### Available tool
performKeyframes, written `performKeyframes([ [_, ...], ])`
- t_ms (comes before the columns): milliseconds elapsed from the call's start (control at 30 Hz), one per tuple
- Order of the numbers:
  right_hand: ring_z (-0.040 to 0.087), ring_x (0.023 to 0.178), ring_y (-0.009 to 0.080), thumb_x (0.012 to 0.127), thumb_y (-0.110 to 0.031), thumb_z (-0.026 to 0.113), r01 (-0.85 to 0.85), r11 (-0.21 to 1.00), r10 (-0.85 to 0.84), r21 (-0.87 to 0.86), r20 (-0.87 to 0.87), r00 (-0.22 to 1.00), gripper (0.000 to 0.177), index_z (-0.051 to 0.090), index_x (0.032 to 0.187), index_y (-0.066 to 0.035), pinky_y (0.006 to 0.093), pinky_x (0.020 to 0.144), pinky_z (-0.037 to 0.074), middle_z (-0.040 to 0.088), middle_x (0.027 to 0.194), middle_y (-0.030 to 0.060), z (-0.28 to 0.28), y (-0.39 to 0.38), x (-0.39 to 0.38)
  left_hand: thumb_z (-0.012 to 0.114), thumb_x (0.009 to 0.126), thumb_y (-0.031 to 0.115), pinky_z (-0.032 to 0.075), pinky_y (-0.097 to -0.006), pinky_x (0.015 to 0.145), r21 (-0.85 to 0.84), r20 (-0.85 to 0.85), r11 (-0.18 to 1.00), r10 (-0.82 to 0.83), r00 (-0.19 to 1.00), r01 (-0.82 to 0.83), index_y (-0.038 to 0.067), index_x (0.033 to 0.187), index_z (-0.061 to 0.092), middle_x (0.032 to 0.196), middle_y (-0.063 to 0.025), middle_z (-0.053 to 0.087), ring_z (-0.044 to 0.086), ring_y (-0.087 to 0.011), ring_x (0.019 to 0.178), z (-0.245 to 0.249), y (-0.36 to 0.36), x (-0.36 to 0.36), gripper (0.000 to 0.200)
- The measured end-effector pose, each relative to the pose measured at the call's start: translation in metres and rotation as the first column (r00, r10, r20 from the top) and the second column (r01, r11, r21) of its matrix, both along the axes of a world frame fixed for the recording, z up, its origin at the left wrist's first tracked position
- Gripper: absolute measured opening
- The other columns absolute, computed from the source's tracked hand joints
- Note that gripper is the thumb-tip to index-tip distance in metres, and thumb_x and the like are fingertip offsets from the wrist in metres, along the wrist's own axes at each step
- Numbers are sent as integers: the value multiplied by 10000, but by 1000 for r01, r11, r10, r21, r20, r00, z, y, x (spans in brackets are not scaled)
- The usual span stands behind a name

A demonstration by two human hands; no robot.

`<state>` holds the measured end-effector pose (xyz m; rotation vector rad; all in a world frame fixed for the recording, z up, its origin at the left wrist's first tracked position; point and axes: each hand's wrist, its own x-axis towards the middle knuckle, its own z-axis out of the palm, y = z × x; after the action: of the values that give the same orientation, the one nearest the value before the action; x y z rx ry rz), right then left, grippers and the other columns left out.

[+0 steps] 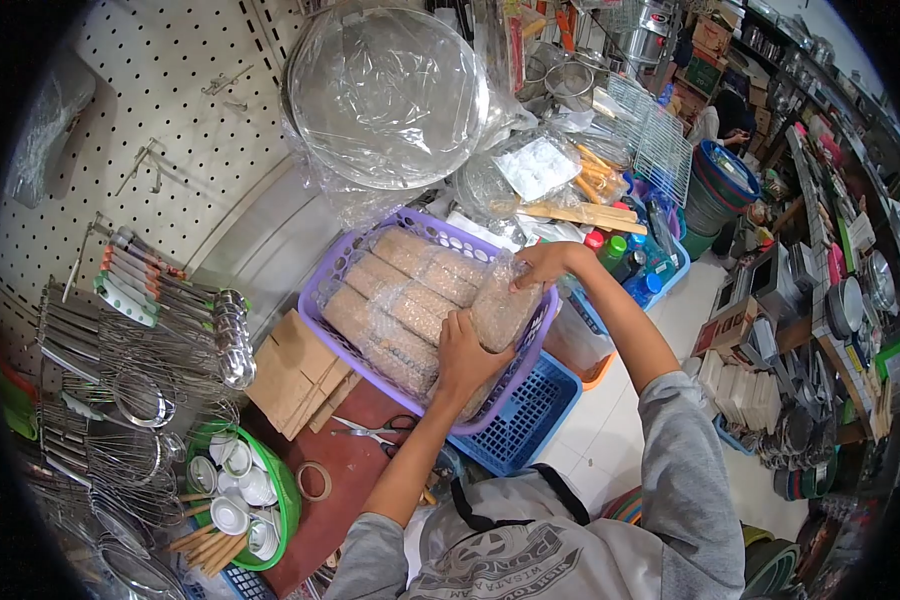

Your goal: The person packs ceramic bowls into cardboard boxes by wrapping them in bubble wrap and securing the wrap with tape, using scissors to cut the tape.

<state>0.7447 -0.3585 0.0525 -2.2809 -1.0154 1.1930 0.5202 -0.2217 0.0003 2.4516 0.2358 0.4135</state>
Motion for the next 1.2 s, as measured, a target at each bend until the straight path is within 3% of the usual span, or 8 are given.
performKeyframes([
  [367, 694, 854, 247, 909, -540, 647, -110, 963, 137, -245, 98, 986, 726, 542, 1280, 74, 384, 708, 562, 669, 1096, 183, -5, 9, 8, 877, 618, 369, 434, -471, 964, 74, -42, 997, -20, 999, 23, -55, 1162, 471, 1107, -209, 486, 490, -399, 1079, 2, -1, 6, 800],
  [467, 730, 846, 276, 881, -522, 658, -76, 939, 111, -336, 86, 990, 796, 458, 1403, 46, 441, 785, 556, 630, 1252, 236, -9, 18, 7, 881, 627, 367, 428, -471, 974, 85, -51, 996, -23, 998, 28, -62, 1185, 464, 1127, -213, 483, 482, -402, 1090, -2, 0, 7, 818],
  [567, 735, 850, 288, 859, -506, 693, -67, 956, 81, -285, 39, 996, 818, 451, 1405, 54, 446, 784, 561, 619, 1287, 243, -8, 17, 9, 883, 636, 369, 419, -470, 988, 56, -67, 998, -5, 998, 9, -68, 1202, 455, 1151, -220, 476, 473, -406, 1108, 1, -2, 7, 833],
  [667, 723, 905, 306, 826, -449, 757, 59, 989, -38, -139, 155, 987, 743, 508, 1387, -30, 445, 802, 559, 650, 1222, 216, 19, 8, -13, 881, 640, 369, 411, -472, 999, 72, -96, 997, -8, 995, 15, -74, 1210, 449, 1162, -224, 470, 466, -408, 1121, 3, -2, 8, 841],
  [767, 700, 970, 314, 770, -343, 821, 16, 997, 39, -80, 646, 762, 629, 584, 1316, -139, 434, 820, 555, 680, 1125, 171, 41, 7, -32, 878, 639, 367, 409, -476, 1000, 78, -126, 997, -11, 992, 21, -77, 1213, 447, 1162, -227, 470, 462, -412, 1125, 3, -2, 9, 844],
  [867, 675, 1024, 317, 721, -255, 845, -27, 956, -156, 293, 582, 798, 570, 629, 1246, -210, 418, 832, 550, 688, 1052, 135, 42, -7, -35, 873, 643, 373, 406, -478, 1000, 76, -163, 996, -23, 986, 36, -80, 1214, 445, 1160, -228, 468, 460, -412, 1123, 10, -3, 9, 845],
  [967, 693, 976, 303, 683, -208, 853, -149, 943, -62, 298, 596, 800, 535, 671, 1186, -189, 408, 827, 552, 713, 1013, 115, 20, -14, -29, 866, 652, 380, 403, -478, 999, 73, -155, 996, -38, 987, 50, -76, 1202, 448, 1159, -230, 465, 460, -410, 1120, 11, -2, 8, 828],
  [1200, 713, 887, 260, 663, -135, 846, -45, 962, -78, 268, 431, 899, 392, 730, 1038, -134, 380, 816, 554, 741, 915, 85, 10, -19, -23, 833, 713, 389, 398, -487, 990, 115, -117, 992, -44, 992, 58, -107, 1298, 393, 1169, -241, 445, 460, -408, 1113, 4, -7, 6, 885],
])
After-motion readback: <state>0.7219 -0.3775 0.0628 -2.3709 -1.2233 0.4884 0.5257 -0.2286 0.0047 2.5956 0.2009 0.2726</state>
